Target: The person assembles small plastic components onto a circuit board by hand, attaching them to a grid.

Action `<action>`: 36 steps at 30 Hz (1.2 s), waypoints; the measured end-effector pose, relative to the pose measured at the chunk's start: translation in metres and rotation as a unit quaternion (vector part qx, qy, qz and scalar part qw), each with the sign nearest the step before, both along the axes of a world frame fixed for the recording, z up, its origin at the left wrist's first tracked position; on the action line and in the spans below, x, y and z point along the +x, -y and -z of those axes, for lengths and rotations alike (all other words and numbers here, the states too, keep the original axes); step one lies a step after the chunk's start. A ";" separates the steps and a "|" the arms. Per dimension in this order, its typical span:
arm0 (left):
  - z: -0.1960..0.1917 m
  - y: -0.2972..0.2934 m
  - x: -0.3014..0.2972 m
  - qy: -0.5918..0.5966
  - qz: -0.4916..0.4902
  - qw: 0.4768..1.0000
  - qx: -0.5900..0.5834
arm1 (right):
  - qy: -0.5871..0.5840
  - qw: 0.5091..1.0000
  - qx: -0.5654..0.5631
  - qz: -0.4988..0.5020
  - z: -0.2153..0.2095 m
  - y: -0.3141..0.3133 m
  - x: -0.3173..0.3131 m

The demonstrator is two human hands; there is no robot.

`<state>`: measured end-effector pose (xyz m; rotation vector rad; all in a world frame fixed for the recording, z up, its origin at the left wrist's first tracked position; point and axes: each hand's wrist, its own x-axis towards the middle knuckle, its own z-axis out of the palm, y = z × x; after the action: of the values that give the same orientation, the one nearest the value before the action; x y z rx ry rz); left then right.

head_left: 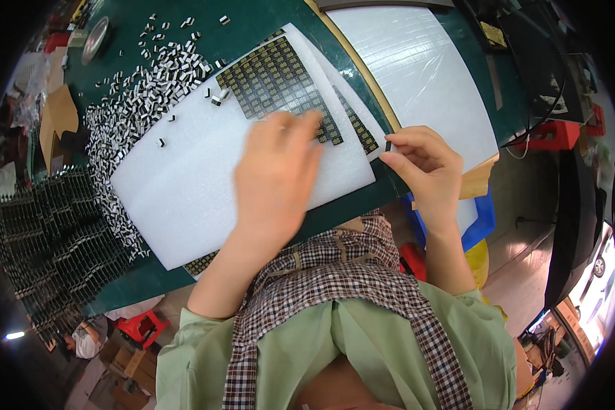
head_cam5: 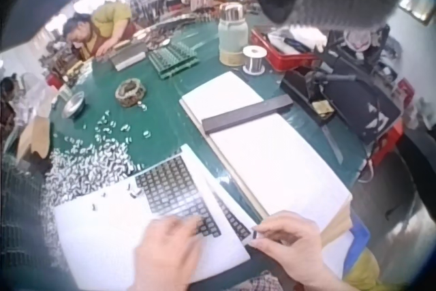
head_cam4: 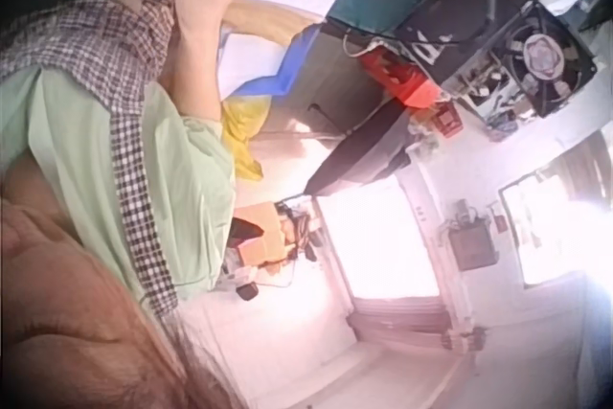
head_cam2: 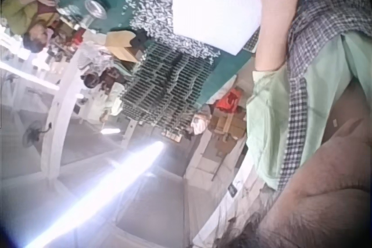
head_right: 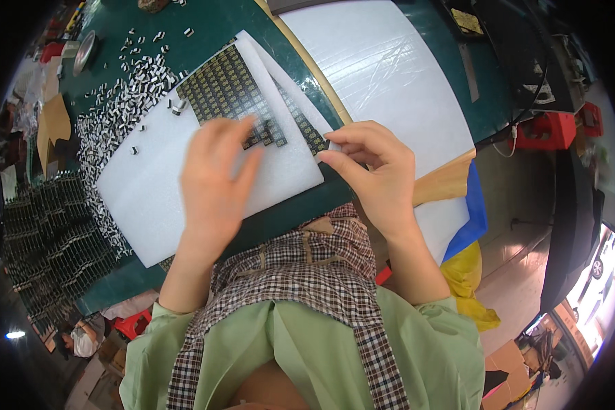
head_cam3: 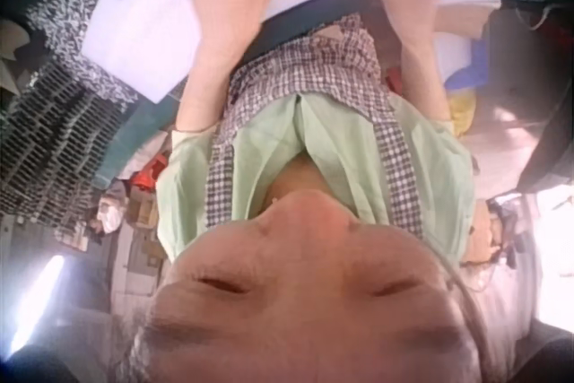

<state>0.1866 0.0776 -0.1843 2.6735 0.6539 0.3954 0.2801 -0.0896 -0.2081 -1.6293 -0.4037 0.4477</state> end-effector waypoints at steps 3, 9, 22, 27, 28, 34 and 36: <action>0.018 0.010 0.009 0.017 0.194 0.980 0.028 | -0.036 0.999 0.022 0.003 0.000 0.002 0.002; 0.021 0.015 0.011 0.015 0.260 0.931 0.254 | -0.081 0.996 0.021 -0.010 -0.002 0.004 0.000; 0.014 -0.011 -0.002 0.037 -0.016 0.580 -0.813 | 0.279 0.959 -0.001 -0.044 -0.008 -0.028 -0.011; 0.014 -0.010 -0.006 0.036 -0.009 0.575 -0.817 | 0.285 0.958 0.003 -0.040 -0.007 -0.029 -0.013; 0.015 -0.009 -0.007 0.036 -0.009 0.575 -0.818 | 0.278 0.960 0.003 -0.042 -0.007 -0.028 -0.015; 0.015 -0.003 -0.009 0.039 -0.015 0.588 -0.808 | 0.266 0.963 -0.010 -0.044 -0.006 -0.022 -0.018; 0.016 -0.003 -0.006 0.037 -0.007 0.586 -0.809 | 0.268 0.962 -0.011 -0.041 -0.005 -0.022 -0.016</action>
<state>0.1807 0.0806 -0.2002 0.8387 0.5182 -0.1430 0.2642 -0.0681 -0.2027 -1.7500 -0.8754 0.0600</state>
